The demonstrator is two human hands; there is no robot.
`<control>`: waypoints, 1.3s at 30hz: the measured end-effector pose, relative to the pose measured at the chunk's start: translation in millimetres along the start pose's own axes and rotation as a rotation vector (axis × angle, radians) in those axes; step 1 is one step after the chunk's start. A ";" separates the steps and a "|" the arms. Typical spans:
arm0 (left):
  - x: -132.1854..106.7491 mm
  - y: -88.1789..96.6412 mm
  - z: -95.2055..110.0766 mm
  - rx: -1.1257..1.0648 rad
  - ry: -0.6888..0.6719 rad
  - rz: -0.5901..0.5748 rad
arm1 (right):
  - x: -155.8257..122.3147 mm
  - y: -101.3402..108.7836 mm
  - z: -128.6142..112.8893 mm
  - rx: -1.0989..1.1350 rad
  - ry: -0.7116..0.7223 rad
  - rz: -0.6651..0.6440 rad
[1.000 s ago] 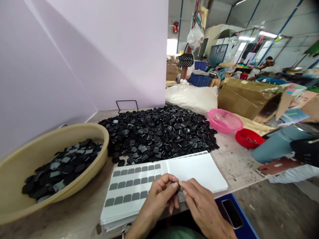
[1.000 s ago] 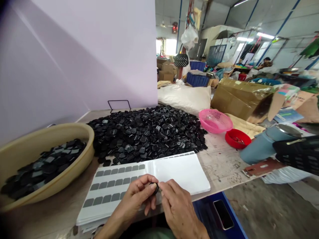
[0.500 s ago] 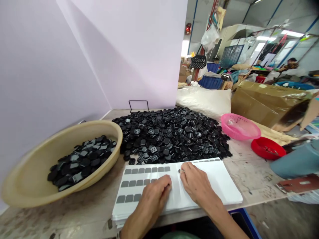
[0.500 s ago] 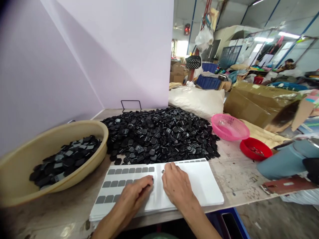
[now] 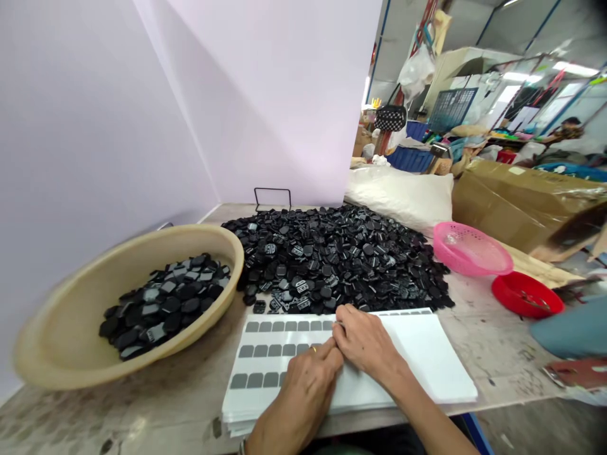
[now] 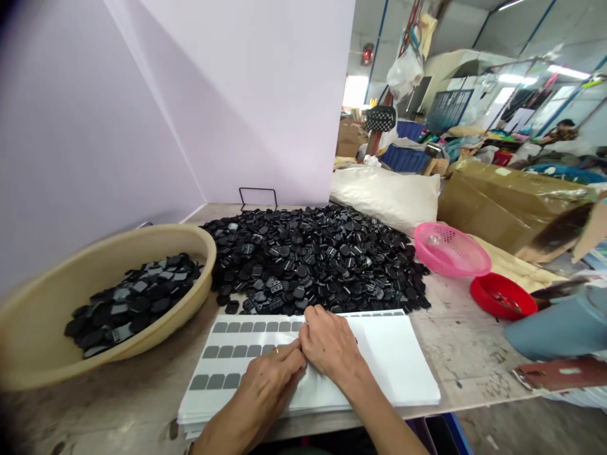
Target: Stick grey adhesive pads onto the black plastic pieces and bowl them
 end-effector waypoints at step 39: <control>-6.4 5.0 15.9 -1.108 0.418 -0.107 | -84.2 -0.2 5.8 1.545 -0.356 -0.366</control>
Point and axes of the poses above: each hand's wrist, its own x-axis towards the middle knuckle, its own y-axis out of the back of the hand, z = x × y, the point moved 2 cm from there along x, towards the middle knuckle, and after that the axes turned 1 degree about x, right-handed, at the moved point
